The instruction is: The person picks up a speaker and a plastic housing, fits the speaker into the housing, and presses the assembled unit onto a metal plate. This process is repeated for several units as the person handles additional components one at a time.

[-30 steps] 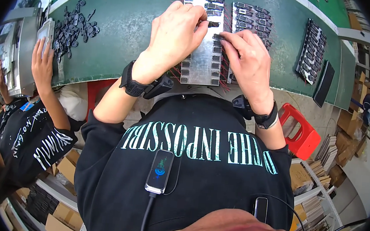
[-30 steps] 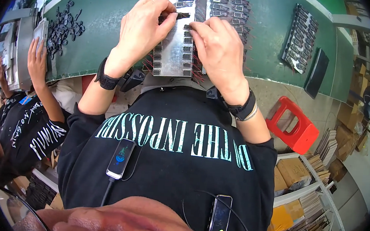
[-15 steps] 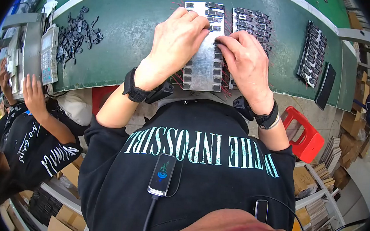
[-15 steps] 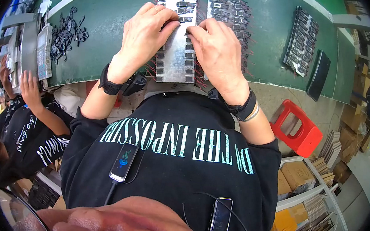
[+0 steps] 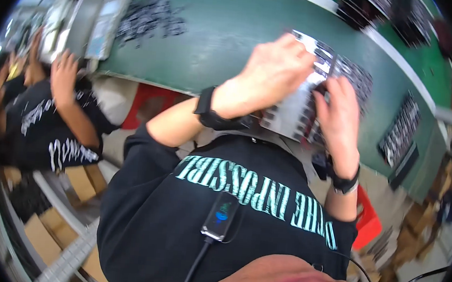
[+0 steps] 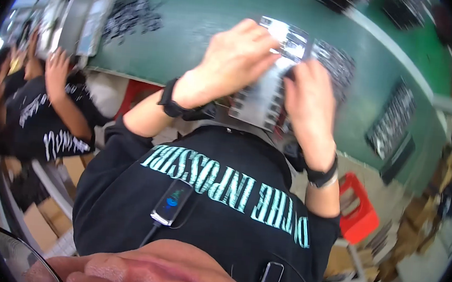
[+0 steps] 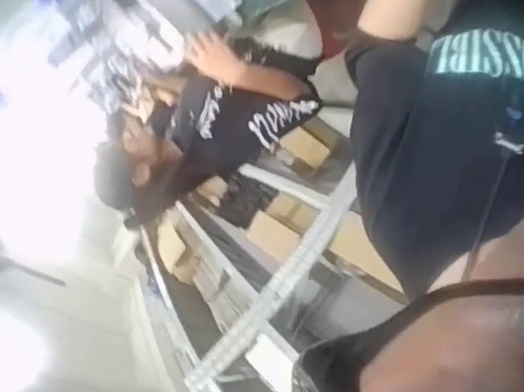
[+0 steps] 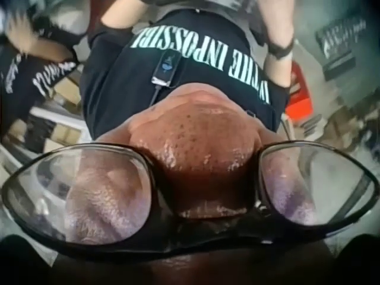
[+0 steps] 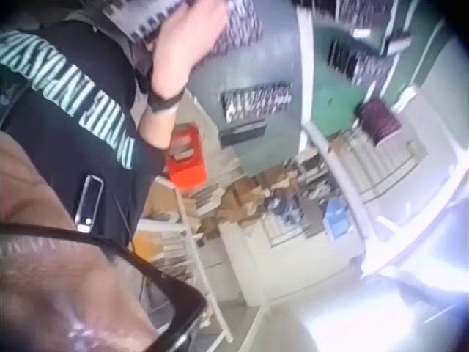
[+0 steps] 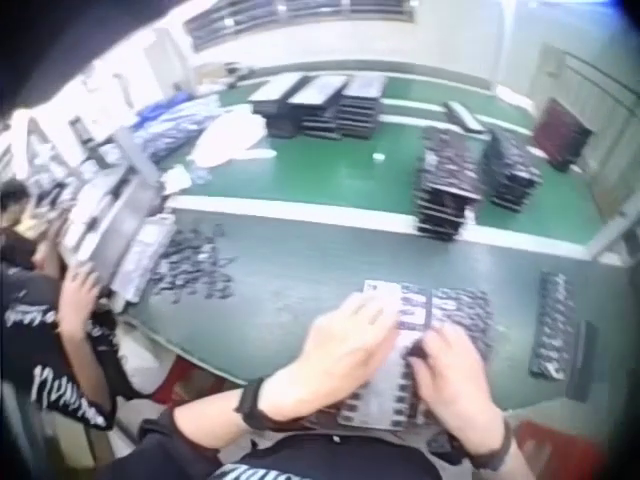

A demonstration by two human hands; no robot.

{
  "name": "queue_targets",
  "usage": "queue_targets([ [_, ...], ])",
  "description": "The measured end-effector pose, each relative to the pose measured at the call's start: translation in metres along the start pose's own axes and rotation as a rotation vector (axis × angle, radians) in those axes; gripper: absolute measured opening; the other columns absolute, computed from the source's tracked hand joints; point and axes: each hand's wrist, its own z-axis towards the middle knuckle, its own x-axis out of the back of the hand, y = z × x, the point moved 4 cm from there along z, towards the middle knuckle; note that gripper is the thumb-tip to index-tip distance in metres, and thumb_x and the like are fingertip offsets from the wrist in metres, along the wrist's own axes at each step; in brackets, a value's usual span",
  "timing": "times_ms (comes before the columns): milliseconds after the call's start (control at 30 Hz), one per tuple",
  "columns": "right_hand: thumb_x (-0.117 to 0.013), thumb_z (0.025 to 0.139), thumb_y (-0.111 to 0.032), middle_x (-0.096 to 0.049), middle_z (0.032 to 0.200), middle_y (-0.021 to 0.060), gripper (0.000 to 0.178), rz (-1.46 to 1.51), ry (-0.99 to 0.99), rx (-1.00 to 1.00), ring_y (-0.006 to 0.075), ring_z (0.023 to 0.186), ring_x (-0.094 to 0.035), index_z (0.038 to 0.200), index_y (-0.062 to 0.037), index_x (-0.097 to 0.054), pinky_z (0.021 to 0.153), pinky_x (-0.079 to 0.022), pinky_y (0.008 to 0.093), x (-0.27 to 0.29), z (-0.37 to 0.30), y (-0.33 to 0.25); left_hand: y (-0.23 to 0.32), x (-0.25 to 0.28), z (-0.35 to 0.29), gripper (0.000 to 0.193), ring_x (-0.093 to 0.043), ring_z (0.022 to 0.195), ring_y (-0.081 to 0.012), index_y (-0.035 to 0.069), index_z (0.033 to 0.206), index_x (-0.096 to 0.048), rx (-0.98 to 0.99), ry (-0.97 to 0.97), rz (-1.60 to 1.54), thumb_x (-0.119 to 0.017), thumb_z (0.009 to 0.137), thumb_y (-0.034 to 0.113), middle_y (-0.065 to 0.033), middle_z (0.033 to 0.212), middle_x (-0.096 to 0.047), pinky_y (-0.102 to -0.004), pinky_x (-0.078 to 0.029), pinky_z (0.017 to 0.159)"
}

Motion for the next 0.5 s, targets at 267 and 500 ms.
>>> queue_targets([
  [267,-0.065,0.088,-0.006,-0.06,0.096,0.0119,0.016,0.233,-0.066,-0.196,0.025,0.082,-0.058,0.101,-0.0003,-0.059,0.075,-0.048,0.0334,0.004,-0.018,0.01,-0.118,0.068,-0.058,0.024,-0.062,0.11,-0.0302,0.005,0.1,-0.068,0.166,0.281,0.102,-0.069,0.087,0.025,-0.0132,0.11,-0.068,-0.0402,-0.051,0.093],
  [500,-0.065,0.088,-0.004,-0.062,0.093,0.0112,0.015,0.055,-0.065,-0.111,0.0234,0.082,-0.06,0.102,0.0004,-0.061,0.077,-0.049,0.0328,0.008,-0.017,0.001,-0.259,0.097,-0.102,0.055,-0.041,0.136,-0.035,0.009,0.137,-0.052,0.397,0.096,0.334,-0.056,0.096,0.046,-0.0184,0.144,-0.047,-0.0449,-0.033,0.113],
])
